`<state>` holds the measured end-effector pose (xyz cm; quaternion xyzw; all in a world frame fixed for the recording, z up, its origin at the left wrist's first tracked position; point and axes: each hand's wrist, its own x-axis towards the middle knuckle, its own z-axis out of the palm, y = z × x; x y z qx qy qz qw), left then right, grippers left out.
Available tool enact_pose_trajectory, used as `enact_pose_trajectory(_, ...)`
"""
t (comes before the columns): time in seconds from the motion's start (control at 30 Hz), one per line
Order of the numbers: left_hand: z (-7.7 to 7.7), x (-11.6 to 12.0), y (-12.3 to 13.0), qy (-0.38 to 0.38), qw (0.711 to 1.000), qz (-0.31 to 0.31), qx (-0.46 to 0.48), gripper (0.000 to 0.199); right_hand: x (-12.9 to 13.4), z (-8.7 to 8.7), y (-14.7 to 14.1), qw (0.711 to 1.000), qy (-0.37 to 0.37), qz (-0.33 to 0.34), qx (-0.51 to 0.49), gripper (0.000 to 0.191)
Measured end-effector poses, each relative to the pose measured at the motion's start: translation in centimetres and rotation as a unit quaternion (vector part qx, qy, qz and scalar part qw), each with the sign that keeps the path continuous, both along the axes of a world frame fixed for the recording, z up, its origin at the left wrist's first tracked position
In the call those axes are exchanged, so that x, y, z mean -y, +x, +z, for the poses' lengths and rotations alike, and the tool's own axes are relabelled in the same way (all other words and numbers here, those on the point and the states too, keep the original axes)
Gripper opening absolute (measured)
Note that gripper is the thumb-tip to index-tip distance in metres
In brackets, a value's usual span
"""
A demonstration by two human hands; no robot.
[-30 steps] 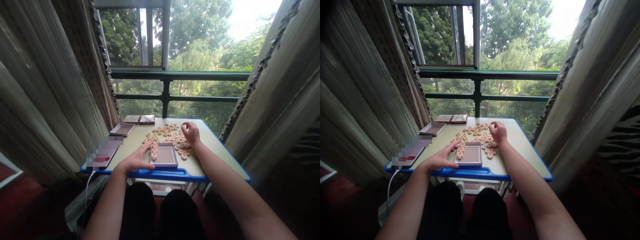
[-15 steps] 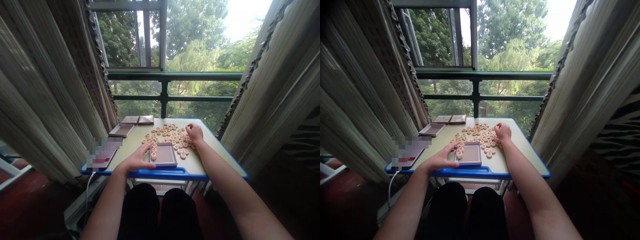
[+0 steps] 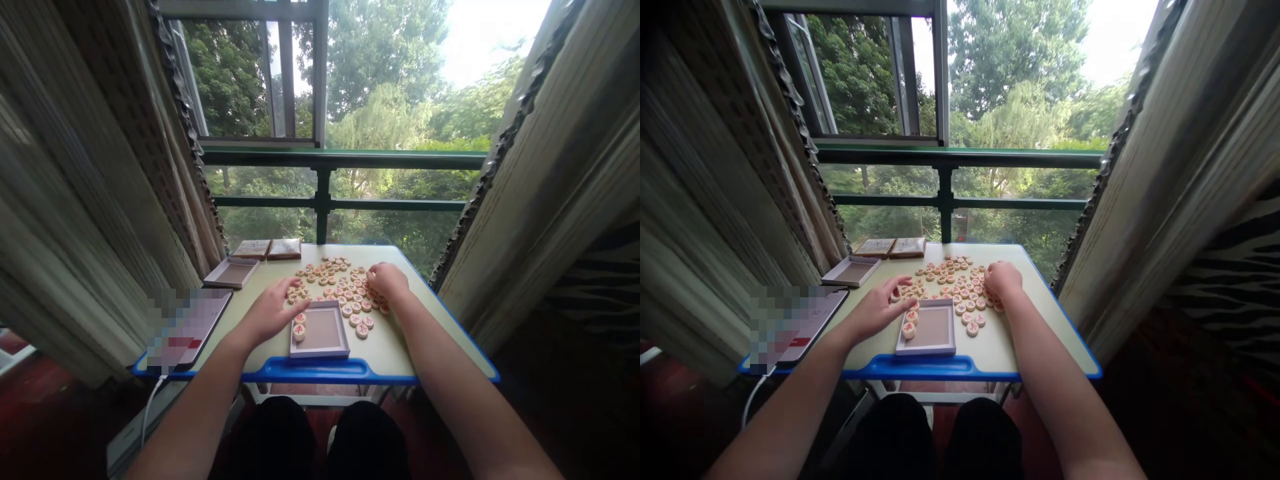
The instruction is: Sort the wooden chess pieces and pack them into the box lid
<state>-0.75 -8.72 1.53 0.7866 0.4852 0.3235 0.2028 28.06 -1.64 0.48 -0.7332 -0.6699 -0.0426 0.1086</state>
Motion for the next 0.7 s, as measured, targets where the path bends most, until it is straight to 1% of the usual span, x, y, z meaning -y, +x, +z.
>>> enact_pose_trajectory(0.07, 1.5, -2.4, 1.0, 0.018, 0.999, -0.037, -0.001, 0.044, 0.1, -0.2, -0.3, 0.997, 0.027, 0.064, 0.022, 0.033)
enact_pose_trajectory(0.1, 1.9, -4.0, 1.6, 0.033, 0.999, -0.035, -0.002, 0.039, 0.1, -0.3, -0.6, 0.994, 0.039, 0.095, 0.029, 0.033)
enact_pose_trajectory(0.13, 2.1, -5.6, 2.0, 0.052, 0.999, -0.013, -0.007, 0.034, 0.2, -0.5, -0.8, 0.991, 0.048, 0.123, 0.032, 0.032)
enact_pose_trajectory(0.2, 1.5, -8.8, 2.8, 0.079, 0.996, 0.022, -0.029, 0.033, 0.2, -0.7, -1.3, 0.985, 0.055, 0.162, 0.025, 0.031)
enact_pose_trajectory(0.27, 0.1, -11.1, 3.1, 0.077, 0.995, 0.033, -0.055, 0.038, 0.2, -0.9, -1.7, 0.98, 0.055, 0.188, 0.018, 0.029)
enact_pose_trajectory(0.3, -0.8, -11.8, 3.1, 0.074, 0.995, 0.038, -0.063, 0.039, 0.2, -1.0, -1.9, 0.98, 0.052, 0.194, 0.016, 0.028)
enact_pose_trajectory(0.33, -1.7, -12.3, 3.1, 0.071, 0.994, 0.036, -0.069, 0.038, 0.3, -1.1, -2.1, 0.979, 0.048, 0.196, 0.016, 0.028)
enact_pose_trajectory(0.4, -3.2, -12.7, 2.9, 0.055, 0.994, 0.002, -0.09, 0.035, 0.3, -1.3, -2.4, 0.98, 0.043, 0.195, 0.017, 0.026)
enact_pose_trajectory(0.47, -4.1, -12.6, 2.8, 0.022, 0.994, -0.025, -0.104, 0.039, 0.3, -1.4, -2.6, 0.98, 0.042, 0.193, 0.014, 0.027)
enact_pose_trajectory(0.53, -4.2, -12.6, 2.7, 0.0, 0.991, -0.039, -0.129, 0.042, 0.4, -1.4, -2.9, 0.981, 0.041, 0.192, 0.007, 0.026)
enact_pose_trajectory(0.57, -4.1, -12.7, 2.7, -0.003, 0.989, -0.036, -0.14, 0.041, 0.4, -1.4, -3.0, 0.981, 0.04, 0.19, 0.005, 0.026)
enact_pose_trajectory(0.7, -3.4, -12.9, 2.5, 0.032, 0.986, 0.01, -0.166, 0.042, 0.7, -1.2, -3.3, 0.985, 0.036, 0.169, -0.002, 0.026)
